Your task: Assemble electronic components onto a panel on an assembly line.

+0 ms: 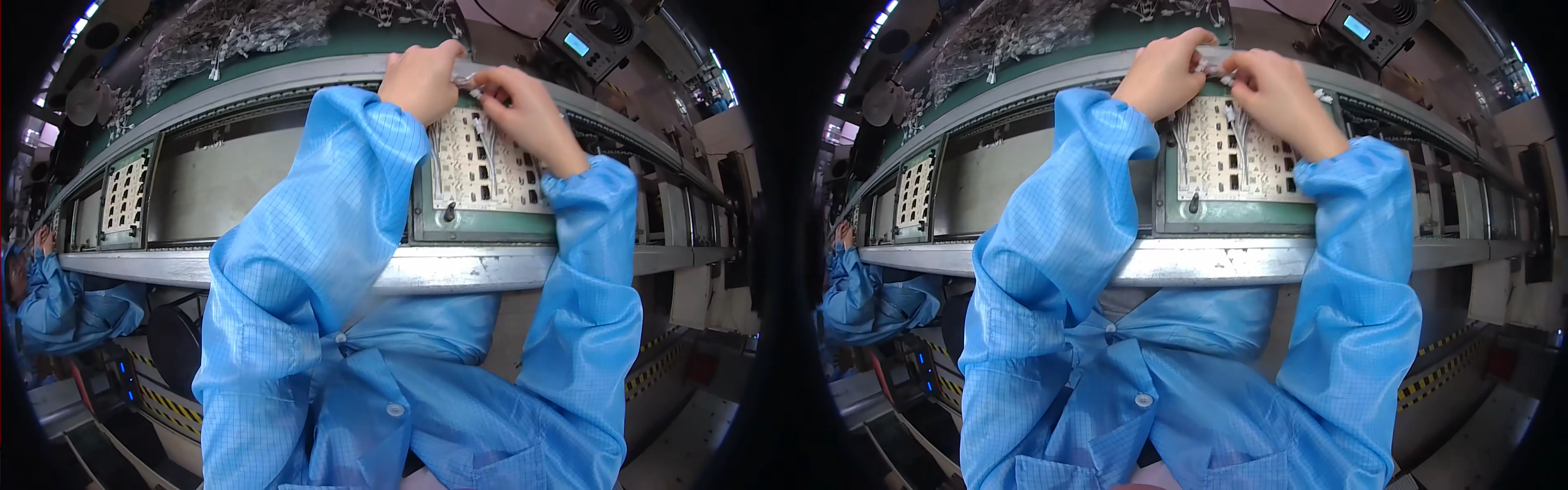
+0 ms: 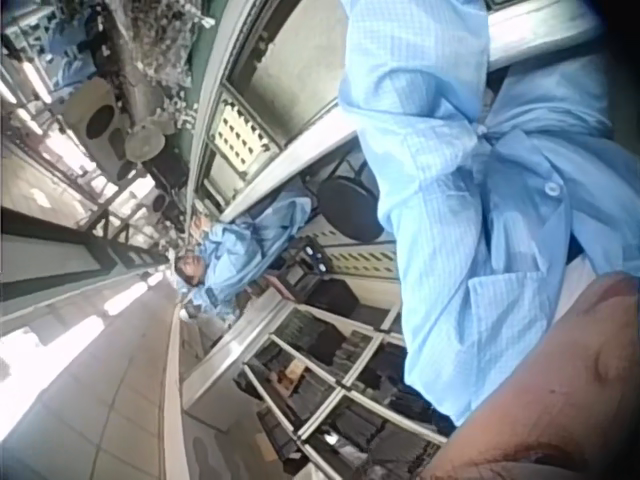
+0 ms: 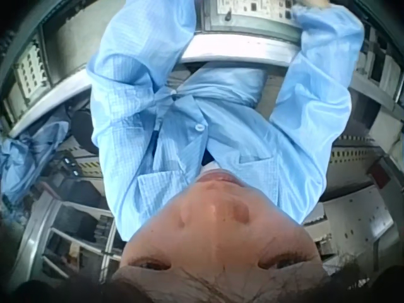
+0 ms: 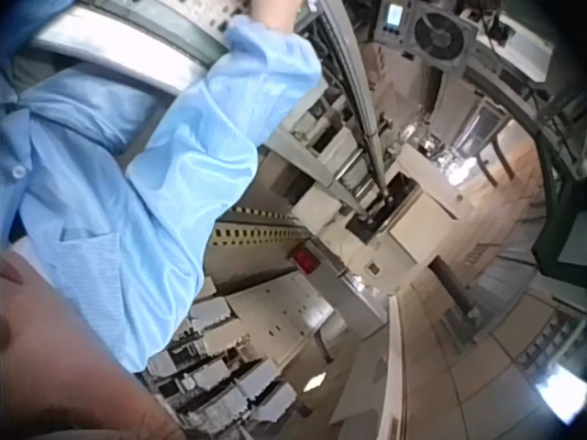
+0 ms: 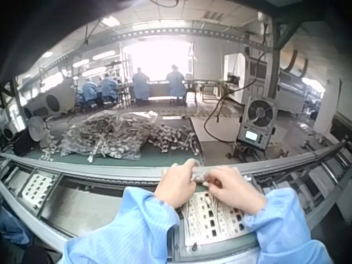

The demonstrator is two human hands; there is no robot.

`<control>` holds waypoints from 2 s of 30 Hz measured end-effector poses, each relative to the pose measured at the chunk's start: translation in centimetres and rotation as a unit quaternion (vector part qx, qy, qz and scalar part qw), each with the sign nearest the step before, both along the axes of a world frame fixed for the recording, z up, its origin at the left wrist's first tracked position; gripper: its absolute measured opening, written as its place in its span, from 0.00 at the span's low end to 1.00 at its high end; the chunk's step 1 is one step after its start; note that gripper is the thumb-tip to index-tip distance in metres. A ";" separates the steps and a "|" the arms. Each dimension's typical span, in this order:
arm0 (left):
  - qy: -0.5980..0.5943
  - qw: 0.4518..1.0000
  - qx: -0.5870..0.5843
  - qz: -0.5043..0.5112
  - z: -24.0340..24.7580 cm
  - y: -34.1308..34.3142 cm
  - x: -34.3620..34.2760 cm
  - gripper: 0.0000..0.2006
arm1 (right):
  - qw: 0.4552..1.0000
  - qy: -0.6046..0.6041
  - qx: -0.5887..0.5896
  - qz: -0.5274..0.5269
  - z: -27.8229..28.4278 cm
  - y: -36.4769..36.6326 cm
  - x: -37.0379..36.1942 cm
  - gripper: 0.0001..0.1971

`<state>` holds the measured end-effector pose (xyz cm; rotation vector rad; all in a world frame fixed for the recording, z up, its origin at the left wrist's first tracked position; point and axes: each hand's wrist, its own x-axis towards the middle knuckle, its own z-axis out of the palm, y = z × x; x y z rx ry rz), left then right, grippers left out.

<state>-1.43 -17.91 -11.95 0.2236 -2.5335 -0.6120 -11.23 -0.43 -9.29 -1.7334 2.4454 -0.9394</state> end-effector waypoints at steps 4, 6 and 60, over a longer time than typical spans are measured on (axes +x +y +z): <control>-0.021 0.999 -0.016 -0.026 0.6 1.1 0.6 0.20 | 0.993 -0.107 0.043 -0.026 1.5 1.2 -1.0 0.12; -0.003 0.994 -0.097 -0.045 0.5 1.2 1.1 0.19 | 0.990 -0.133 0.034 -0.030 1.4 1.4 -1.2 0.12; 0.028 0.994 -0.104 -0.015 -0.7 -0.2 2.8 0.11 | 0.993 0.119 0.004 -0.004 -1.3 0.2 -1.8 0.14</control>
